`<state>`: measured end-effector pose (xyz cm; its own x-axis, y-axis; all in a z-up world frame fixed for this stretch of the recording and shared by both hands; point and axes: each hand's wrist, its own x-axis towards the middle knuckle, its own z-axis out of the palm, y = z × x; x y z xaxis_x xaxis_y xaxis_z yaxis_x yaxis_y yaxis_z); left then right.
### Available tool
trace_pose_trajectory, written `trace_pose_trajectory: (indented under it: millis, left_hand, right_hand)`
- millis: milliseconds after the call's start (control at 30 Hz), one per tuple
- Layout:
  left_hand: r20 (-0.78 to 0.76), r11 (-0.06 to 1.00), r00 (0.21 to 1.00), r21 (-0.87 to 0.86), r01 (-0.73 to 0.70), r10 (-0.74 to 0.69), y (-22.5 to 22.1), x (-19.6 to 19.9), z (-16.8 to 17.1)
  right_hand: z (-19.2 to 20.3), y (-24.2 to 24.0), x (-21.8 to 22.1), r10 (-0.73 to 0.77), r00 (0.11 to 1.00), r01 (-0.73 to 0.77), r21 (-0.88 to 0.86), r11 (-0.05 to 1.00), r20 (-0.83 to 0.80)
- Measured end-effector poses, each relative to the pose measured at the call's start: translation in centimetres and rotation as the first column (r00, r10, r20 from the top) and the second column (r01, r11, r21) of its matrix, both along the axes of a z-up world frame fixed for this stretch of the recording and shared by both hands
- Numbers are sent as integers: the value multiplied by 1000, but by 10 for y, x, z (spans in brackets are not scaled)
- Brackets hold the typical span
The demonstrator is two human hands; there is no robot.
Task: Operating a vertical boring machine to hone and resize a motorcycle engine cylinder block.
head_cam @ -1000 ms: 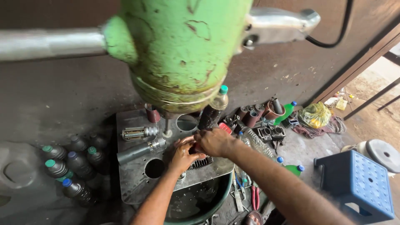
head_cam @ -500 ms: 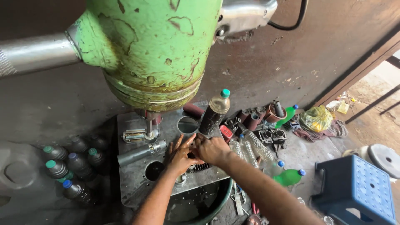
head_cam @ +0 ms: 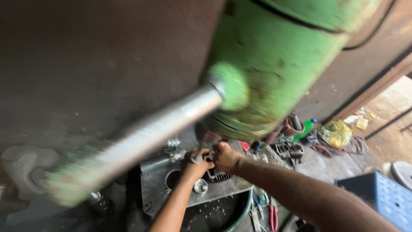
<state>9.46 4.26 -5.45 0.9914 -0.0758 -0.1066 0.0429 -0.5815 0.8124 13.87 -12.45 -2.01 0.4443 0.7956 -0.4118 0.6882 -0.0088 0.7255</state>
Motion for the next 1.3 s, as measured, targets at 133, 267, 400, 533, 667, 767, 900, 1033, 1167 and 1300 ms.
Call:
trace_pose_trajectory:
  millis: [133,267,400,533,667,767,900,1033,1167,1300]
  left_hand:
    - [1,945,988,-291,-148,155,-1,9,-48]
    - [346,976,915,-134,-173,210,1,18,-40]
    - [588,978,795,31,-205,148,-23,19,-23]
    - [791,940,608,154,-304,67,-32,7,-3]
    - [718,948,642,-315,-48,271,-40,-20,74]
    - [646,839,668,-541,59,369,-38,-34,127]
    - [760,902,544,-432,15,355,-43,-43,162]
    - [744,891,526,-449,-63,412,-39,-44,177]
    - [617,858,641,-495,-134,456,-32,-38,197]
    - [462,861,788,-482,-162,407,-21,-41,199]
  right_hand:
    - [-41,9,15,-136,969,131,-36,991,-205]
    - [-49,20,19,-229,955,240,35,970,-190]
    - [-25,5,-8,-346,920,363,74,929,-184]
    - [35,-1,-42,-150,989,150,54,987,-9]
    - [2,-12,5,34,846,278,494,824,-532]
    - [0,-12,5,9,863,303,532,790,-505]
    - [2,-8,-8,-41,890,339,596,728,-455]
    - [36,1,-41,-89,914,354,671,652,-395]
    - [95,9,-62,-142,949,312,763,566,-282]
    - [177,-28,-111,-155,955,295,804,517,-251]
